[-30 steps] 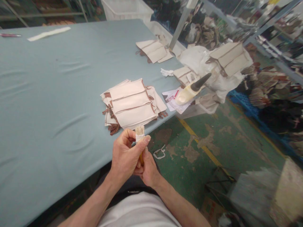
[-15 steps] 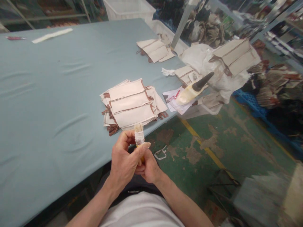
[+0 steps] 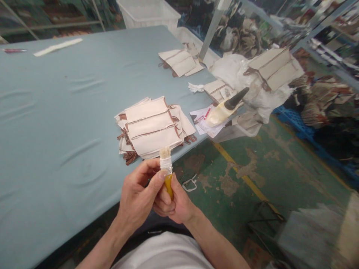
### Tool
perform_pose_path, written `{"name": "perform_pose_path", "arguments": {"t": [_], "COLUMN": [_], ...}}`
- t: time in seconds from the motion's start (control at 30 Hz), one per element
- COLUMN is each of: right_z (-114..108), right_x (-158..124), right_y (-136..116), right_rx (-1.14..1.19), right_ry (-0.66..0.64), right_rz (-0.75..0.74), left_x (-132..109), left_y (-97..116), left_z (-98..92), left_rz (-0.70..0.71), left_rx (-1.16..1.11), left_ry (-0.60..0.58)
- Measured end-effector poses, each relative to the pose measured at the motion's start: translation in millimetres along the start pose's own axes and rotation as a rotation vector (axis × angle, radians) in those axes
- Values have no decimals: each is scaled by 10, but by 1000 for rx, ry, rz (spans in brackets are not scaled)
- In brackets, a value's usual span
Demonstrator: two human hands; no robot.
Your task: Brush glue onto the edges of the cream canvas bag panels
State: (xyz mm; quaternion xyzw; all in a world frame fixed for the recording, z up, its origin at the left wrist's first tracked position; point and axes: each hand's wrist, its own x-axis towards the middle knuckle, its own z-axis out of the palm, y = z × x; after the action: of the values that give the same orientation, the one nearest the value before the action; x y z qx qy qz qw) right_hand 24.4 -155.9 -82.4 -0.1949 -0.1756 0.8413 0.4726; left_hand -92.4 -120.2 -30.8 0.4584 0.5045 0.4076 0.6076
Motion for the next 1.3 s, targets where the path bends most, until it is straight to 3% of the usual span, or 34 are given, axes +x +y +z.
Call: {"name": "perform_pose_path", "arguments": {"t": [0.17, 0.27, 0.4, 0.53, 0.7, 0.83, 1.1, 1.3], "right_z": [-52, -21, 21, -5, -80, -126, -92, -112], "right_x": [-9, -14, -24, -36, -46, -72, -115, -163], "right_y": [-26, -56, -104, -143, -154, -133, -113, -81], "right_rx": [-170, -148, -16, 16, 179, 270, 391, 334], "right_ry": [87, 144, 102, 58, -35, -118, -277, -209], "right_rz": [36, 45, 94, 85, 46, 73, 75, 152], "left_x": [14, 55, 112, 109, 120, 167, 90, 58], "left_y": [71, 70, 72, 87, -53, -168, -137, -56], "left_z": [-88, -164, -230, -221, -211, -230, -198, -172], "left_rz": [35, 4, -146, -209, -239, -139, 49, 147], "left_rx": [-12, -74, -311, -451, -433, -229, 40, 101], "left_ry": [-109, -185, -274, -312, -212, -67, -15, -20]}}
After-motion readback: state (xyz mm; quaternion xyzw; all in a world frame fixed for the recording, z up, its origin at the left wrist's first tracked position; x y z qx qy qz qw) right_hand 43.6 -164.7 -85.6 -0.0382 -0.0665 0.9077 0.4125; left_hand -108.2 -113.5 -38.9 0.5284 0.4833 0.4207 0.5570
